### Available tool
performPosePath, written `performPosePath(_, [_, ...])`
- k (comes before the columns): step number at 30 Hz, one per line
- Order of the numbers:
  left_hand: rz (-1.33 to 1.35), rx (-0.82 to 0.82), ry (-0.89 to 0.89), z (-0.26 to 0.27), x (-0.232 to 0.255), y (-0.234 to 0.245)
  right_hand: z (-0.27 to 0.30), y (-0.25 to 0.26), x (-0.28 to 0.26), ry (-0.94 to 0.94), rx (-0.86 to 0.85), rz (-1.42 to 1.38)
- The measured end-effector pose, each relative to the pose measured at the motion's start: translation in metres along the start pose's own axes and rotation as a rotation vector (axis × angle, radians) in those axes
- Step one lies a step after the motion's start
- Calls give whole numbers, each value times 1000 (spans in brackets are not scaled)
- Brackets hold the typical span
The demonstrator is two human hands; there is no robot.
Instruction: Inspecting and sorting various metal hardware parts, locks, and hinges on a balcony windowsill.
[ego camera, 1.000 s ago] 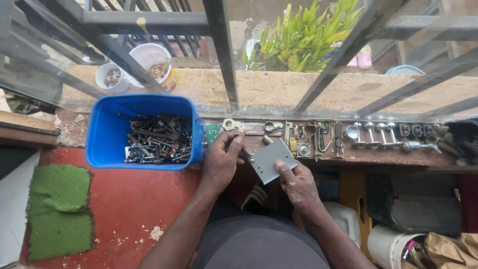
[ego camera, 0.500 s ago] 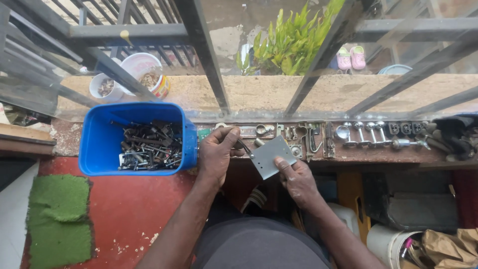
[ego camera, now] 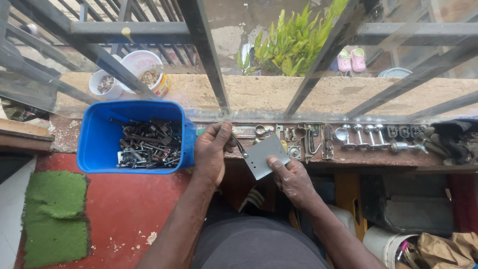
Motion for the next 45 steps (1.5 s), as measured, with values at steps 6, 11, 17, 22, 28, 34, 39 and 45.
performPosePath(6, [-211, -83, -88, 22, -5, -14, 14, 19, 0, -6, 218, 1])
performPosePath(11, [-243, -217, -116, 35, -13, -35, 14, 38, -7, 45, 270, -171])
performPosePath(17, [-497, -251, -313, 53, 9, -51, 12, 44, 7, 49, 137, 15])
performPosePath(22, [-507, -279, -591, 98, 80, -72, 4, -25, -41, 140, -233, 507])
performPosePath(28, [-561, -116, -857, 118, 165, -78, -59, -99, -50, 471, 15, 1102])
performPosePath(34, [-253, 3, -854, 102, 202, -40, -70, -138, -91, 635, 207, 1146])
performPosePath(39, [-265, -1, -849, 105, 201, -29, -72, -139, -68, 985, 335, 1205])
performPosePath(45, [-314, -9, -827, 102, 196, -35, -57, -91, -59, 304, 224, 727])
Point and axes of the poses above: each hand's wrist, its own z-axis away from the middle knuckle, its own y-axis out of the back of the hand, x = y × z, the point moved 9 cm from there along -z, towards the middle knuckle, and after that the axes turned 11 degrees about z, right-handed, at the moved point
